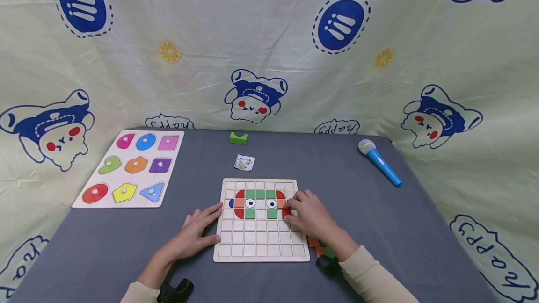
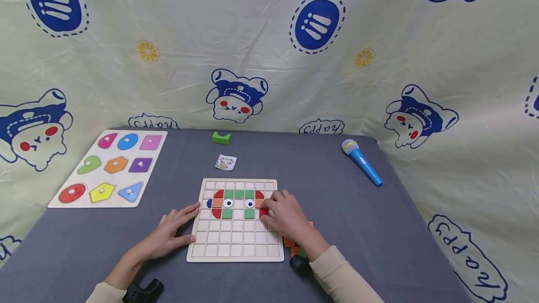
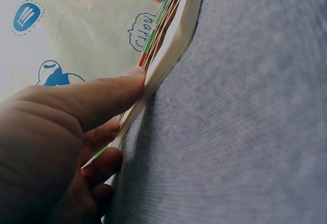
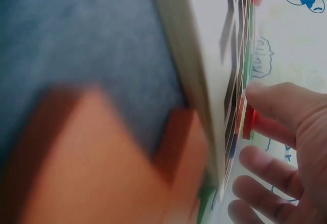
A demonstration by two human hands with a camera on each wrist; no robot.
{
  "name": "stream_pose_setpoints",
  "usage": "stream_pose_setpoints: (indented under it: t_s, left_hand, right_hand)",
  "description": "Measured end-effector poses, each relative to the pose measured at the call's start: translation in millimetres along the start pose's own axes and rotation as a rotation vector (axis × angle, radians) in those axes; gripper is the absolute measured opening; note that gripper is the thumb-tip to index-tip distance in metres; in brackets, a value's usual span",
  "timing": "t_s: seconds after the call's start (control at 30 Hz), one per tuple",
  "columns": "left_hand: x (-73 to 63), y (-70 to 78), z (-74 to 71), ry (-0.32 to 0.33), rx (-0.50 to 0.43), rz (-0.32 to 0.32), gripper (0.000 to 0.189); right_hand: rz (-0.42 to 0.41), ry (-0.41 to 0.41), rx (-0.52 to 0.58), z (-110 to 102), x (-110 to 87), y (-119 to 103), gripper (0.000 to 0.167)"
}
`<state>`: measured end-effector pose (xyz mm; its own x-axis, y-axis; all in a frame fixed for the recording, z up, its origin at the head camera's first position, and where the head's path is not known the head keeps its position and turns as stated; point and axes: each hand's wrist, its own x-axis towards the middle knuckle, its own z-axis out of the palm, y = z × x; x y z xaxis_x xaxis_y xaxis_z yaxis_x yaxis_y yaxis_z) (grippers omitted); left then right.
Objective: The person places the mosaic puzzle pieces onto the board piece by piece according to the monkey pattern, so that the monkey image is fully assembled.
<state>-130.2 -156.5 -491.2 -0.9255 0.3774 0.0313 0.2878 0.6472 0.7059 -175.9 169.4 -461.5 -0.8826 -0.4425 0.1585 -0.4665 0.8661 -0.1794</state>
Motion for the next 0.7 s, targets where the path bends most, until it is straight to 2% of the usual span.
stream_pose_setpoints:
  t_s: [0.33, 0.7]
  left_hand:
    - [-0.6, -0.4, -0.1, 0.009, 0.034, 0.007, 0.07]
    - [-0.2, 0.4, 0.1, 0.001, 0.029, -0.003, 0.07]
  right_hand:
    - [0.005, -0.003, -0.01, 4.9, 5.1, -6.4, 0.018]
    - [-0.022, 0.02, -0.047, 5.5, 4.6, -6.1, 0.018]
